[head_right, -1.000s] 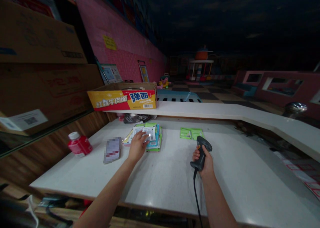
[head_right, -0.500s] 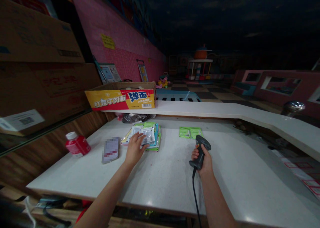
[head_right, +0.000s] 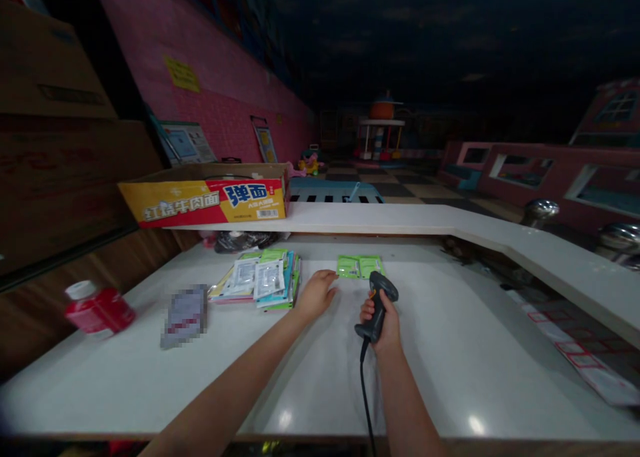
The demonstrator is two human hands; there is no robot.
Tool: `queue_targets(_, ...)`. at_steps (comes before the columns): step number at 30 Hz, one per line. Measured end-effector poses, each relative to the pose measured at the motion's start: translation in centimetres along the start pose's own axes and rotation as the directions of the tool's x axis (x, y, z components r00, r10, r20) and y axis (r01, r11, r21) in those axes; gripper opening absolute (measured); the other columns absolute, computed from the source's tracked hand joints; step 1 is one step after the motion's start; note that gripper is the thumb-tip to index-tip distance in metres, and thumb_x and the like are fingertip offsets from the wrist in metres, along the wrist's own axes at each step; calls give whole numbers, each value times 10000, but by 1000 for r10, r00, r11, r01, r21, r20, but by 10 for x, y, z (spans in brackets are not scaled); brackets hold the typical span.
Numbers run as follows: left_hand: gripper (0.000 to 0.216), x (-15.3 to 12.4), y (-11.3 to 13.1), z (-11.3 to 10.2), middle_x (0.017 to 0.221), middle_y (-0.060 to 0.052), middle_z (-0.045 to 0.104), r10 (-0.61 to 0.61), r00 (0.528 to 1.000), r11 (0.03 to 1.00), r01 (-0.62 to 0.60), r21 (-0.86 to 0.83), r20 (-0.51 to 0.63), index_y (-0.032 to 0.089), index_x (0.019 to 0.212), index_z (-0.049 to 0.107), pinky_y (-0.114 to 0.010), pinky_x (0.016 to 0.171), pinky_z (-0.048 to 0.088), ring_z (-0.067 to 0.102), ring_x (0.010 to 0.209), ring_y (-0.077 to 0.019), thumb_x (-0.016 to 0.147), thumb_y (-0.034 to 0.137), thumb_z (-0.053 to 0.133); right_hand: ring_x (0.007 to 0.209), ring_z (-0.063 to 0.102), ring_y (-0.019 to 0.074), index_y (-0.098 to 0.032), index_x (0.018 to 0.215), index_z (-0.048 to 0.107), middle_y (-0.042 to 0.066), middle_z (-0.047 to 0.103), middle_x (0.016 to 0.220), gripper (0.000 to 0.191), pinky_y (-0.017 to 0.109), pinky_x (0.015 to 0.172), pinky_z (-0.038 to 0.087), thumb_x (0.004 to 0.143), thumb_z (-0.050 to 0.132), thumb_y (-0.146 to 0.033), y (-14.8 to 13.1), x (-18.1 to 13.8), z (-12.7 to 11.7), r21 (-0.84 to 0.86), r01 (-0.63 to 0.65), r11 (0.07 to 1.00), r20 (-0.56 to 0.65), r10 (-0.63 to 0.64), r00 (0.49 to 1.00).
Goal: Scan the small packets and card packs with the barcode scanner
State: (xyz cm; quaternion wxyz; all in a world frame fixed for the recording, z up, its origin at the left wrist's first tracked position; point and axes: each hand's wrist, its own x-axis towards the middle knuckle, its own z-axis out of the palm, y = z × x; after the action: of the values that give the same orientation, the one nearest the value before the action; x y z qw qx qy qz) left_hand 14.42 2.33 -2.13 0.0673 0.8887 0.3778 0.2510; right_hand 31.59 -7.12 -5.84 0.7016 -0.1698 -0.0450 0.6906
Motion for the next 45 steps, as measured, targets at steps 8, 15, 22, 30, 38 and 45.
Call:
queue_targets(8,459,42,0,44,1443,-164,489,-137,968,990,126,62,209,140,1330,521,-427,1120,337,447,1346,-264,884,249,533,444,472,59,-184,870,561,-62,497,581,230,136,381,418,759,731,-293,1,3,2,14,-4,1000,-10,4,1000)
queue_targets(15,334,5,-1,26,1382,-147,551,-139,975,988,125,90,170,168,1211,621,-394,1094,357,491,1300,-247,919,264,490,437,474,57,-177,868,564,-64,498,574,267,137,380,405,727,756,-299,2,3,2,17,14,1000,-29,-13,999)
queue_targets(22,298,-28,23,13,941,-143,642,-436,890,860,455,229,-130,145,875,658,-394,860,441,596,967,-289,851,437,607,445,477,54,-188,869,548,-71,492,582,285,134,391,418,721,763,-303,2,1,-2,-11,33,999,6,-33,999)
queue_targets(30,603,-30,19,25,1044,-142,642,-577,783,791,606,80,-231,143,1253,510,-379,874,420,601,1027,-300,745,376,738,450,477,58,-182,872,555,-63,484,592,268,135,388,425,733,751,-301,2,-4,-1,0,44,999,-6,-44,999)
queue_targets(38,168,-36,1,18,864,-81,665,-473,867,873,436,-218,-158,166,789,676,-300,785,450,636,865,-211,845,242,536,433,458,51,-176,862,554,-64,490,579,215,121,372,411,765,713,-284,5,-11,7,20,52,998,-58,-51,997)
queue_targets(45,185,-36,-13,30,707,-39,648,-572,807,642,327,-694,-149,169,814,597,-280,633,496,657,671,-182,853,231,427,381,457,62,-164,839,578,-49,541,520,301,143,335,382,731,762,-376,21,-27,29,-400,77,913,-171,-156,973)
